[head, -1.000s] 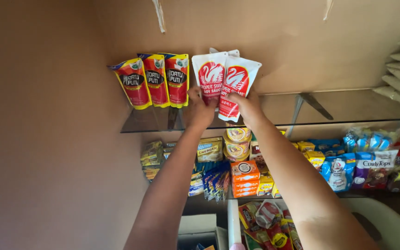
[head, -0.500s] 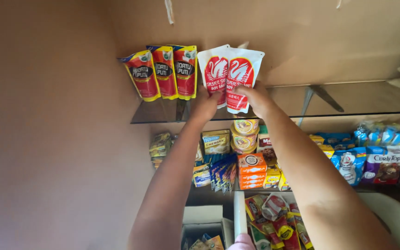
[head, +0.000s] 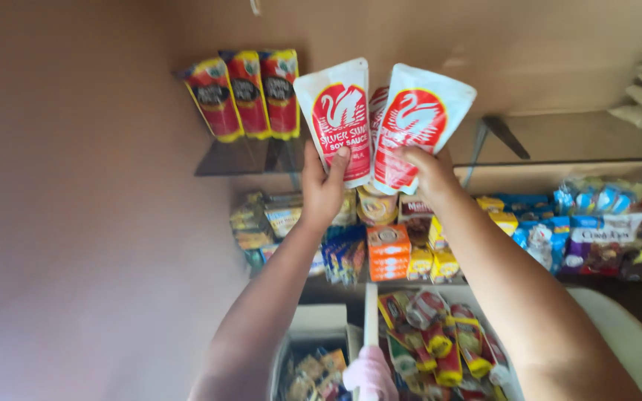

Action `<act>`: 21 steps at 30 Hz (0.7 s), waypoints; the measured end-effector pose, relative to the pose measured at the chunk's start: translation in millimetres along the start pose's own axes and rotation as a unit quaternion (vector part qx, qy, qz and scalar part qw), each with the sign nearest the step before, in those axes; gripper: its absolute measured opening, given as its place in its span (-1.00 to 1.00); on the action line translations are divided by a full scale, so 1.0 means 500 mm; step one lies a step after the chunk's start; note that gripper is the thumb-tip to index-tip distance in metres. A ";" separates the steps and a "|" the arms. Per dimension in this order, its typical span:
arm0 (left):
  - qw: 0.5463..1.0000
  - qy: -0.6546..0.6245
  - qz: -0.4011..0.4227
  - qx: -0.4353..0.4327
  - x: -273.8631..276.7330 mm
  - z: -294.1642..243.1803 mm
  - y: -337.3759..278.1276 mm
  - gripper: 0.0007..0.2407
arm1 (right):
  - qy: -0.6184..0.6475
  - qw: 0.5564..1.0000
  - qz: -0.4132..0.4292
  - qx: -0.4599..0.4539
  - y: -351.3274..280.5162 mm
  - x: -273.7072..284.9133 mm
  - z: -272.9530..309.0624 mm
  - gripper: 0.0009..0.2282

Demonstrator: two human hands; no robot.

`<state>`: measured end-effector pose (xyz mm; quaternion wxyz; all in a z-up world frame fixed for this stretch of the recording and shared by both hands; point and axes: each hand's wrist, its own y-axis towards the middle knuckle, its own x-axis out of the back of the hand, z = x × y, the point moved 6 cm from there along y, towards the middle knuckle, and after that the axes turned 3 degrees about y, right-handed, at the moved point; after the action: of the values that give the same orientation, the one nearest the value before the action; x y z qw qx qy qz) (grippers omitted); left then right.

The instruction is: Organizing and replenishing various food packets and grocery items on a shelf and in a storage bin.

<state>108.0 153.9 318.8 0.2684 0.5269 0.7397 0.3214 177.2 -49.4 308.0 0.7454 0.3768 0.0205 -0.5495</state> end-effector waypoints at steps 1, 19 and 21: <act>1.000 0.002 -0.001 0.011 -0.010 -0.006 -0.024 -0.67 | 0.000 1.000 -0.004 -0.011 -0.036 0.019 0.010 -0.56; 0.802 -0.378 0.115 0.448 -0.313 0.073 -0.666 -0.45 | 0.090 0.962 -0.101 -0.236 -0.694 0.481 -0.046 -0.48; 0.761 -0.397 0.077 0.507 -0.335 0.111 -0.767 -0.52 | 0.115 0.911 -0.213 -0.332 -0.785 0.528 -0.115 -0.50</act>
<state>-33.7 -86.1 2.0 0.2061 0.7215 0.5788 -0.3194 -24.2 -271.8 -62.3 0.6850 0.1546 0.3675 -0.6098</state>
